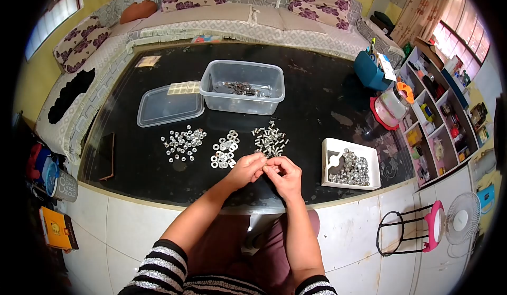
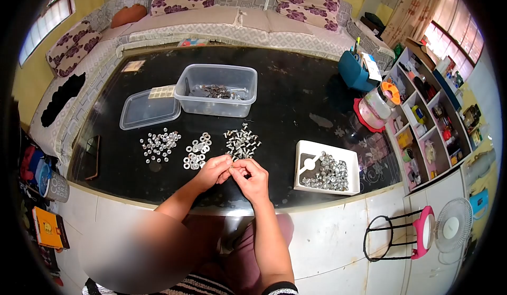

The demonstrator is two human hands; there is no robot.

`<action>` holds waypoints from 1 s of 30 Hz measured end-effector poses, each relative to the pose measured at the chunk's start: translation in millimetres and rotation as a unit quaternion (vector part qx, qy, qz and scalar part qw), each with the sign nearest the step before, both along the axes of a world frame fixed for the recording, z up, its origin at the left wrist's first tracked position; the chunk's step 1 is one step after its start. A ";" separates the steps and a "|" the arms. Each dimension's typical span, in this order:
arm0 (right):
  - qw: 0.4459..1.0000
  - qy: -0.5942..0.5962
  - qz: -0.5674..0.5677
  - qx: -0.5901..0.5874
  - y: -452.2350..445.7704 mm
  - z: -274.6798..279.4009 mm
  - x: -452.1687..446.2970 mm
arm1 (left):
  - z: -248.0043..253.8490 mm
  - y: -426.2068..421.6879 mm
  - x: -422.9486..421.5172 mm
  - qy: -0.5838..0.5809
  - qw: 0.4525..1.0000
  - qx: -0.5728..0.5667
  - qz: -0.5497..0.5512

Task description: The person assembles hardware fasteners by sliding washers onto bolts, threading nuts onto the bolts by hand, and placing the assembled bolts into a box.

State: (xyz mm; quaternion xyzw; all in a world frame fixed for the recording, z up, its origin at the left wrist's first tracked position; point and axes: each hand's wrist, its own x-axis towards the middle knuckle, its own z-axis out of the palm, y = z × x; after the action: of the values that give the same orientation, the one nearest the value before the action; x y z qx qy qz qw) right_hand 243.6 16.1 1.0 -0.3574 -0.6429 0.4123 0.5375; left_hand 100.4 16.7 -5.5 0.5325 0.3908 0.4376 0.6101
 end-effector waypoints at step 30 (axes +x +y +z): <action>1.000 0.014 0.011 -0.019 -2.3 2.1 1.0 | -4.0 1.0 0.0 0.017 0.999 -0.038 0.003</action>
State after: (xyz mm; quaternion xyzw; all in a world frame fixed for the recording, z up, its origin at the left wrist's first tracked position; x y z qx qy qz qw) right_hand 244.6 13.8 3.1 -0.3551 -0.6313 0.4352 0.5348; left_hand 100.4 17.7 -9.5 0.5155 0.4191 0.4151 0.6216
